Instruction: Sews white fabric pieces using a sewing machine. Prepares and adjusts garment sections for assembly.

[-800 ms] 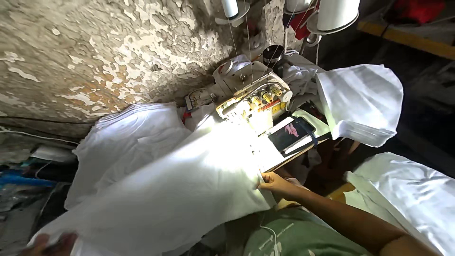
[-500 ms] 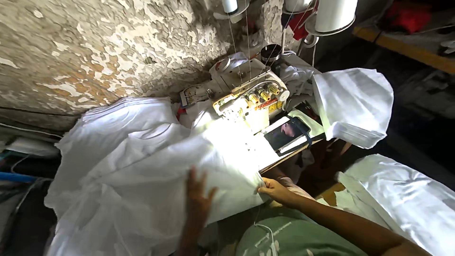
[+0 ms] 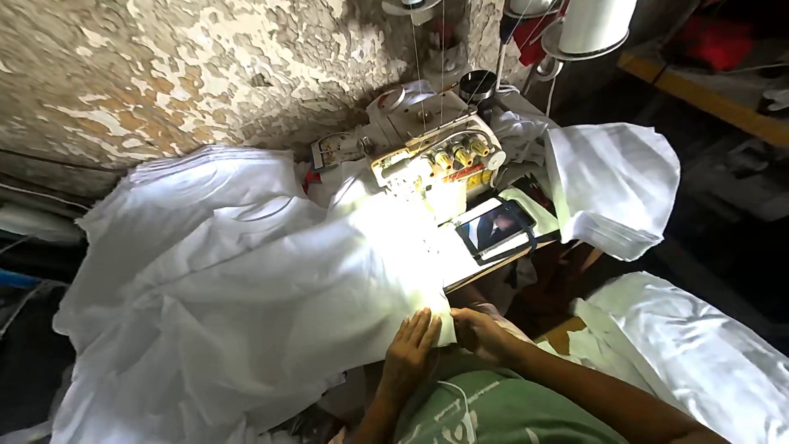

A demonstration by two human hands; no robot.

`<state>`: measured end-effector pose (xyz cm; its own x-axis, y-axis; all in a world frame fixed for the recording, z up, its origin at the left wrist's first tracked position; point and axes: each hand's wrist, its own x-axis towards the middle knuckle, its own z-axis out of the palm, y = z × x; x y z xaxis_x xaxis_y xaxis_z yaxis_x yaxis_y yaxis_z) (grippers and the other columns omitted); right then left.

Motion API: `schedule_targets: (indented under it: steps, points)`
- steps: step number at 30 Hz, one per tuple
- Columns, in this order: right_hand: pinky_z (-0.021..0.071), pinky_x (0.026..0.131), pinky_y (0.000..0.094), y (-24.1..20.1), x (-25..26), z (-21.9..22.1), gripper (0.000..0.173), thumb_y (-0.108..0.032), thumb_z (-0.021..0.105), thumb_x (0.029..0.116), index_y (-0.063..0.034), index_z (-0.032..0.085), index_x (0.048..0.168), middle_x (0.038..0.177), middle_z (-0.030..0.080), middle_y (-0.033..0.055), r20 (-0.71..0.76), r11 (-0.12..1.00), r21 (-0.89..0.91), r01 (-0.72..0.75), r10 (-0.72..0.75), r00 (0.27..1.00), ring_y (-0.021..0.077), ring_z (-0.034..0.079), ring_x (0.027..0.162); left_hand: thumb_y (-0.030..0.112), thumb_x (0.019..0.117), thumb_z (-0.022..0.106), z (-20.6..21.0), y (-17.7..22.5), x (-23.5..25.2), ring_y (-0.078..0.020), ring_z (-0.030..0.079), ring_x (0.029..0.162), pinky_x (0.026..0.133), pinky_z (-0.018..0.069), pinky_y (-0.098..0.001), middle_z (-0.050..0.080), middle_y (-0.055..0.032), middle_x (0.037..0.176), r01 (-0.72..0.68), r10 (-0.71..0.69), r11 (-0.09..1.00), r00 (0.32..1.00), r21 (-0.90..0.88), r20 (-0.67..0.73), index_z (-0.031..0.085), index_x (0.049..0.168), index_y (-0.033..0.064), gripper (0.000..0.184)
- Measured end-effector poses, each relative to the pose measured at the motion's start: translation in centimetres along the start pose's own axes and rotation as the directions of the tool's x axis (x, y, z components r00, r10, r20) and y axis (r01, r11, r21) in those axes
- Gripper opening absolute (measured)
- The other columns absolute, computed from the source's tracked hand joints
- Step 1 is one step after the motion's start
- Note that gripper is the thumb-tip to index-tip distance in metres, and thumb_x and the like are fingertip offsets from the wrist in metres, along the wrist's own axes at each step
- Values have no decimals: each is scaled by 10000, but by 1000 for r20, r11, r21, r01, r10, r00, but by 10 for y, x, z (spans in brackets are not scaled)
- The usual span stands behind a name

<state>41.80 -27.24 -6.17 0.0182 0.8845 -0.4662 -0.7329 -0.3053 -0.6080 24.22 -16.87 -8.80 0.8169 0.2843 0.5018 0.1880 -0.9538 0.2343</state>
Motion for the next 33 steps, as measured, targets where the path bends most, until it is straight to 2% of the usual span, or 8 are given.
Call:
schedule_targets:
  steps: [3,6,8,11,17,23,27,33]
  points:
    - [568,830,322,2,1,0,468,-298,203,1111,-57,599,1175,978,716,47,53,999,45,10,-12,999,133,689,902,108,993,538,-2,2,5,-291,715,1139,1019,542,-421,742,-160,1198,47,-48,999,998,-18,-47,756,1168,64,283]
    - [515,645,237,0,0,6,491,-352,196,1117,-127,621,1018,786,654,-18,35,997,74,9,-12,999,70,613,690,113,1005,538,-5,5,11,-276,732,1103,1010,548,-418,762,-151,1139,71,-76,996,992,-52,-101,769,1084,50,252]
    - [572,749,283,-2,2,5,506,-369,187,1124,-104,618,1124,907,714,28,72,990,137,-18,9,997,115,691,827,132,1019,530,-8,7,16,-256,734,1096,1021,540,-411,769,-137,1121,64,-71,996,989,-60,-127,771,1058,58,255]
    - [588,847,352,-4,7,13,462,-364,223,1131,-77,572,1225,1028,711,73,49,968,246,-47,36,998,169,704,952,153,1019,538,-7,7,18,-230,739,1081,1035,528,-400,784,-96,1076,27,-40,996,988,-88,-152,782,999,70,258]
    - [582,775,286,-5,8,21,385,-310,320,1129,-54,604,1169,944,715,59,3,970,234,-64,65,998,124,700,844,183,970,596,-6,11,16,-260,720,1116,1078,492,-453,784,-88,1045,104,-147,967,973,-232,-177,758,897,81,205]
    - [599,717,287,-1,5,21,203,-94,424,1094,-14,606,1136,871,719,36,-131,999,30,37,-33,991,106,705,764,212,1040,529,5,14,3,-287,683,1201,1111,463,-434,750,-151,1180,85,-124,957,984,-278,-125,758,1129,41,300]
    - [604,710,274,4,-6,17,126,-26,537,1034,5,656,1059,866,721,9,-106,969,-209,130,-154,982,76,701,760,154,1042,497,4,16,0,-258,677,1211,1126,444,-410,758,-125,1170,51,-86,972,985,-230,-149,741,1135,57,279]
    - [613,706,270,3,-27,13,144,-19,544,1025,22,662,1096,921,725,14,-31,939,-296,173,-190,981,77,707,772,132,1042,542,-5,19,2,-187,650,1244,1162,394,-370,761,-59,1173,-84,68,992,983,-92,-172,712,1158,124,206]
